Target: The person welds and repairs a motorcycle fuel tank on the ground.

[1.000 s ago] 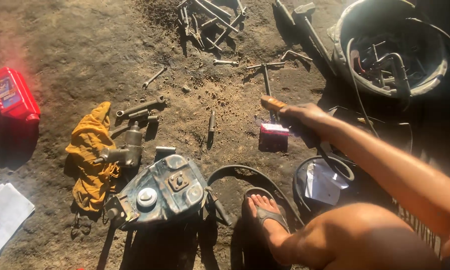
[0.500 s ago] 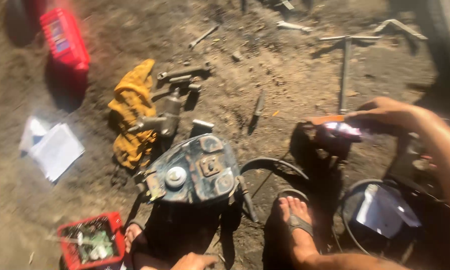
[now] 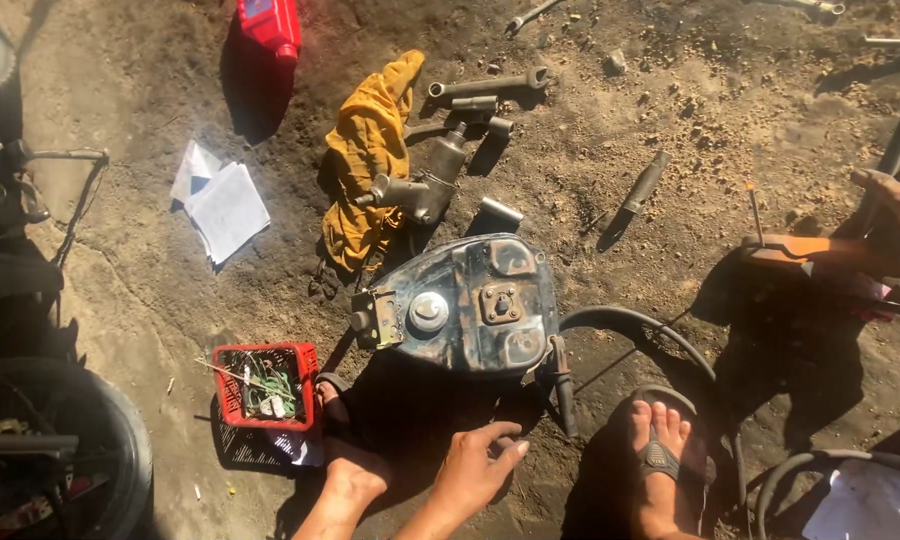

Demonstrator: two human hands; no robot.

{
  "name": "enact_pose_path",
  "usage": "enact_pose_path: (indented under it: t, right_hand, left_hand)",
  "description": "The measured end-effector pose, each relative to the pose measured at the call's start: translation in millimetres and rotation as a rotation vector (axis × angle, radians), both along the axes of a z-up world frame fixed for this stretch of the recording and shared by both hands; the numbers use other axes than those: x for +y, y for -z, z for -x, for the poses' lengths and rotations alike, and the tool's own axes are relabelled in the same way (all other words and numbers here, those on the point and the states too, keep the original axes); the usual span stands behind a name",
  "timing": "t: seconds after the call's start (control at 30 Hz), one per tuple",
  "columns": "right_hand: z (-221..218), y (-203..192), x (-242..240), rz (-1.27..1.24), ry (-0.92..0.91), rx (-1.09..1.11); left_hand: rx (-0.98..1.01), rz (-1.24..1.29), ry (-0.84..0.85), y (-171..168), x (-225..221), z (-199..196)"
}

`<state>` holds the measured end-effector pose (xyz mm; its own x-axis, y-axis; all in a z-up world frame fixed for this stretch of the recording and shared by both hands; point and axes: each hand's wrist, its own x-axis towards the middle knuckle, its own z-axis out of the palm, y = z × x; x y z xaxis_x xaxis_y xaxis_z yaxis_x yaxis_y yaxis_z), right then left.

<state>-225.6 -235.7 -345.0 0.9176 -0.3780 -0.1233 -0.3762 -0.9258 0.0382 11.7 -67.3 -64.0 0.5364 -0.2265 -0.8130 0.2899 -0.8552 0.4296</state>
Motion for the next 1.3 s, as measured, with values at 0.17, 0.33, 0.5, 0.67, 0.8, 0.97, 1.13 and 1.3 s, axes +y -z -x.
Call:
enact_pose_path:
  t: [0.17,0.33,0.5,0.67,0.8,0.97,1.13,1.3]
  right_hand:
    - [17,32,9,0.239,-0.108,0.138]
    - [18,55,13,-0.098,0.136,0.026]
    - [29,49,-3,-0.031,-0.082,0.024]
    - [-25,-19,-11,-0.116,0.081,0.284]
    - [-54,-103,-26,-0.196,0.14,0.363]
    - [-93,-70,-97,-0.953,0.303,-0.296]
    - [-175,-193,-104,-1.461,0.03,-0.466]
    - [-205,-209,-51,-1.309,-0.227,-0.506]
  left_hand:
    - [-0.116,0.039,-0.369,41,3,18]
    - [-0.17,0.07,-0.817,72,3,32]
    - [-0.196,0.091,-0.828,64,-13,28]
    - [-0.193,0.125,-0.881,61,-22,26]
    - [-0.164,0.106,-0.933,73,-20,18]
    - [-0.147,0.095,-1.035,79,-21,5]
    - [-0.152,0.043,-1.05,89,-16,-5]
    - [-0.178,0.077,-1.059,87,-13,-6]
